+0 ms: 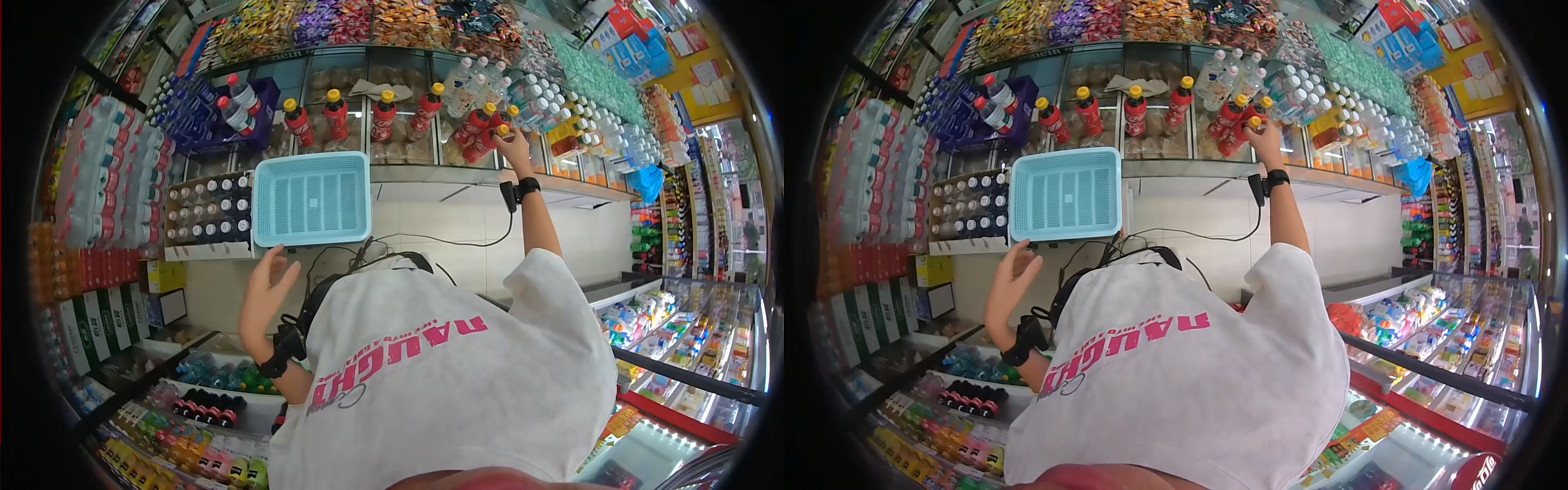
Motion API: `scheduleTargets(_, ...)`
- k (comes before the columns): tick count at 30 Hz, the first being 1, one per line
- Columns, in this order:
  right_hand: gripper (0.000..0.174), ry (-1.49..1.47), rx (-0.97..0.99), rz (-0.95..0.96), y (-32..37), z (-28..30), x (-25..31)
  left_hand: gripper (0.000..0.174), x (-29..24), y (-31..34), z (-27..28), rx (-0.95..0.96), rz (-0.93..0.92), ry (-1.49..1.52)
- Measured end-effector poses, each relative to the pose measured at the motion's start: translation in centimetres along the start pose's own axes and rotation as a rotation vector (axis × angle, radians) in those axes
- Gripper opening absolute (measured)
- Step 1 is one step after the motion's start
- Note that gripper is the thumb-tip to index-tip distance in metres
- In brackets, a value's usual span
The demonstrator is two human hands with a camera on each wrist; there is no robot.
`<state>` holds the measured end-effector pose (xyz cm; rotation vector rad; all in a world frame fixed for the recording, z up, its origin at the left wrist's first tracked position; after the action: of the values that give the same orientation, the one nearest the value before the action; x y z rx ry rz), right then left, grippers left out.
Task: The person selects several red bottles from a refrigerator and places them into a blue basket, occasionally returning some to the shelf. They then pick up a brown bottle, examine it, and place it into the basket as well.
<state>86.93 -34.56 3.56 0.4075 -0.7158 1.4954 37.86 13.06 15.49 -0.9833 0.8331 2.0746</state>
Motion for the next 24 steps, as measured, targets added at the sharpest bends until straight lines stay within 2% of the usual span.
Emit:
scheduleTargets(3, 0.060, -0.061, -0.080, -0.093, 0.1, 0.3, -1.7, 0.054, 1.0, 0.0, 1.2, -0.001, -0.009, 0.007)
scheduleTargets(4, 0.061, -0.041, -0.166, -0.030, -1.7, -1.2, -6.1, 0.054, 1.3, 0.1, 1.7, 0.000, -0.012, 0.003)
scheduleTargets(5, 0.067, -0.127, -0.125, -0.109, -0.4, -0.2, -4.7, 0.053, 1.6, 0.0, 2.4, -0.009, -0.015, 0.000)
scheduleTargets(6, 0.065, -0.331, -0.090, -0.107, 1.4, 0.7, -3.0, 0.050, 1.2, 0.0, 3.0, -0.049, -0.088, -0.008)
scheduleTargets(7, 0.061, -0.273, -0.178, 0.014, -0.2, -0.8, -7.0, 0.047, 0.9, -0.3, 3.7, -0.084, -0.139, 0.001)
scheduleTargets(8, 0.053, -0.455, -0.060, -0.157, 2.3, 0.1, -3.8, 0.045, 1.0, -0.4, 4.4, -0.119, -0.173, 0.009)
scheduleTargets(9, 0.043, -0.495, -0.022, -0.233, 4.6, 0.8, -2.0, 0.043, 1.2, 0.0, 5.1, -0.150, -0.191, 0.015)
scheduleTargets(11, 0.030, -0.498, 0.085, -0.196, 9.0, 1.2, 2.8, 0.034, 0.4, -0.1, 6.8, -0.218, -0.150, 0.122)
scheduleTargets(13, 0.026, -0.449, 0.210, -0.109, 14.0, 0.5, 8.5, 0.032, 0.5, -0.5, 8.4, -0.280, -0.149, 0.203)
scheduleTargets(15, 0.026, -0.454, 0.486, -0.007, 19.6, -1.9, 13.7, 0.031, 1.7, -0.6, 9.8, -0.307, -0.160, 0.215)
scheduleTargets(17, 0.025, -0.446, 0.825, -0.033, 27.6, -3.9, 19.9, 0.031, 3.5, -0.2, 10.3, -0.253, -0.085, 0.258)
scheduleTargets(19, 0.021, -0.370, 1.286, -0.040, 34.4, -7.3, 19.9, 0.032, 5.3, -0.5, 9.8, -0.130, -0.008, 0.248)
scheduleTargets(20, 0.024, -0.274, 1.313, 0.133, 36.3, -8.2, 19.3, 0.036, 6.5, -0.5, 9.5, -0.077, -0.062, 0.117)
scheduleTargets(22, 0.034, -0.059, 1.351, 0.438, 39.5, -9.5, 17.0, 0.038, 8.4, -0.4, 8.9, 0.042, -0.001, 0.187)
scheduleTargets(23, 0.041, -0.095, 1.307, 0.468, 40.2, -9.6, 16.9, 0.039, 9.2, -0.4, 8.5, 0.102, 0.031, 0.220)
scheduleTargets(24, 0.039, -0.062, 1.298, 0.374, 40.7, -9.5, 16.8, 0.044, 9.7, -0.4, 8.5, 0.099, 0.028, 0.285)
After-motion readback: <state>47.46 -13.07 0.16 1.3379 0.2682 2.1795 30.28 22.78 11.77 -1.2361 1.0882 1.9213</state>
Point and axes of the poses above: each hand's wrist, its own y-axis away from the middle knuckle, its own z-axis out of the back of the hand, x = y × z, the point moved 6 cm from there along -y, towards the middle knuckle, and after that the axes turned 11 degrees about -x, right-handed, at the moved point
